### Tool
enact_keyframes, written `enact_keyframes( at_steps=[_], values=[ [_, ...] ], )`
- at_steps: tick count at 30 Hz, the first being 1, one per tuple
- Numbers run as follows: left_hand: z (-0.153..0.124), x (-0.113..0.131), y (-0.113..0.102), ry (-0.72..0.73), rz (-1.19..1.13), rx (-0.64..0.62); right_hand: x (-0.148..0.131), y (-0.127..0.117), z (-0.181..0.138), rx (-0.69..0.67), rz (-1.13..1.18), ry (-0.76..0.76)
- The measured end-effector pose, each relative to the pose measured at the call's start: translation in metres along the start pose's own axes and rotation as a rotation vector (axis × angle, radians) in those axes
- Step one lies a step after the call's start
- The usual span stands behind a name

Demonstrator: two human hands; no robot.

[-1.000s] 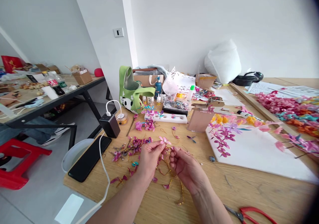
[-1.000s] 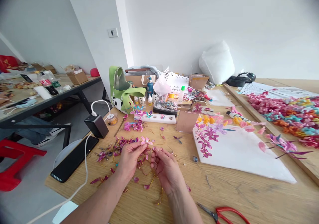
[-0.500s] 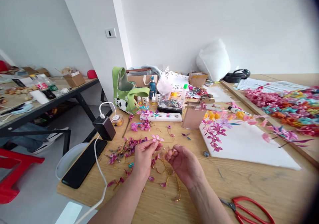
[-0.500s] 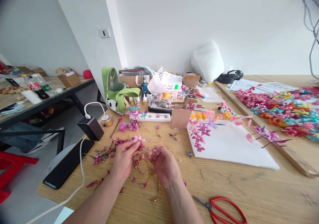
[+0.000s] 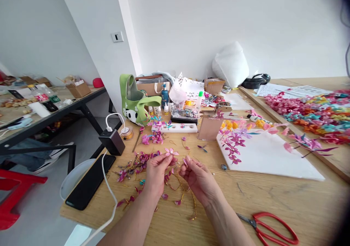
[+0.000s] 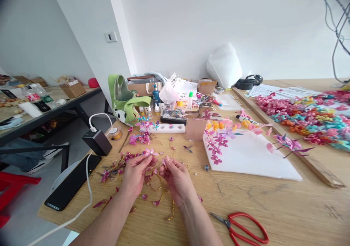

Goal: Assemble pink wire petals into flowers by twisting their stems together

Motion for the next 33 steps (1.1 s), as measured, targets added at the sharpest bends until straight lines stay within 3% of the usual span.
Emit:
enact_keyframes(
  at_steps=[3, 8, 10, 19, 33],
  values=[
    [-0.001, 0.0, 0.002, -0.033, -0.048, -0.029, -0.002, 0.001, -0.002, 0.009, -0.089, -0.048],
    [-0.006, -0.001, 0.01, -0.198, -0.214, -0.277, -0.008, 0.002, -0.003, 0.078, -0.2, -0.183],
    [-0.006, -0.002, 0.009, -0.251, -0.276, -0.312, -0.008, 0.001, -0.002, 0.103, -0.21, -0.193],
    [-0.003, -0.007, 0.007, -0.344, -0.323, -0.339, -0.006, 0.002, -0.001, 0.088, -0.257, -0.175],
    [0.003, -0.01, -0.001, -0.337, -0.36, -0.191, -0.006, 0.01, -0.005, -0.018, -0.248, -0.173]
  ],
)
Point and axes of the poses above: each hand's wrist, its own z-axis towards the middle knuckle, its own y-axis out of the palm, x = y × z, the point moved 3 cm from there along z, towards the middle knuckle, and after that the axes turned 2 degrees about -x, right-handed, at the moved point
